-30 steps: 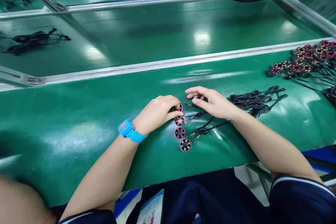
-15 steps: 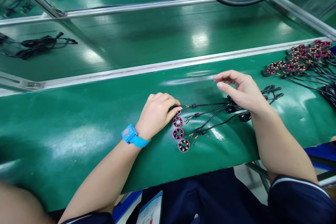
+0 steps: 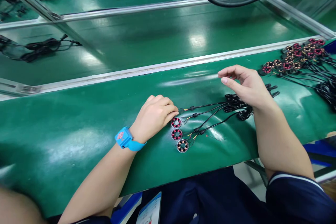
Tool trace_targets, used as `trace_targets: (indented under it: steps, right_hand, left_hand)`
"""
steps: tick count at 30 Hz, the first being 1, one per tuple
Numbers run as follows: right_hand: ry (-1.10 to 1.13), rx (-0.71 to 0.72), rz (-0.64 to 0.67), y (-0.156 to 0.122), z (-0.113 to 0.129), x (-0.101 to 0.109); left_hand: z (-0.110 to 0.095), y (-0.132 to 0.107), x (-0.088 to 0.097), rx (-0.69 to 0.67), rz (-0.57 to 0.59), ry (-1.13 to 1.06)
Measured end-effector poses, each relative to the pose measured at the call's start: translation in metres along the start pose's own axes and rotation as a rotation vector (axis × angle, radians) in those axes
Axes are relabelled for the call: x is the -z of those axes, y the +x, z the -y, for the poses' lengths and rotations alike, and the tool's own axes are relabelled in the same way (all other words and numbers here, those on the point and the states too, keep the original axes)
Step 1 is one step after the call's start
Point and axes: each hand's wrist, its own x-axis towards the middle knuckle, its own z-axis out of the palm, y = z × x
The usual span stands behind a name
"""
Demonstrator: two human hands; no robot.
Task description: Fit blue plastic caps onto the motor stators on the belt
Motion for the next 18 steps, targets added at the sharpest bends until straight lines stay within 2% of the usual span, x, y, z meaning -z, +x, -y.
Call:
trace_targets:
  steps: [4,6,9,12,14,18]
  right_hand:
    - [-0.056,0.000,-0.086,0.000,-0.002,0.017]
    - [-0.131,0.001,-0.068,-0.003,-0.004,0.030]
    - [-0.271,-0.014,0.154,-0.011,-0.011,0.051]
    - [-0.377,-0.088,0.387,-0.019,-0.020,0.067]
    - [-0.412,-0.144,0.449,-0.022,-0.026,0.073]
    - [-0.420,-0.191,0.479,-0.029,-0.035,0.075]
  left_hand:
    - [0.004,-0.006,0.012,-0.017,0.080,0.052]
    - [0.004,-0.010,0.018,-0.027,0.091,0.051]
    - [0.001,-0.015,0.023,-0.035,0.093,-0.005]
    - [-0.006,-0.018,0.024,-0.049,0.117,-0.062]
    - [-0.010,-0.019,0.022,-0.053,0.131,-0.076]
    - [-0.012,-0.020,0.020,-0.035,0.170,-0.075]
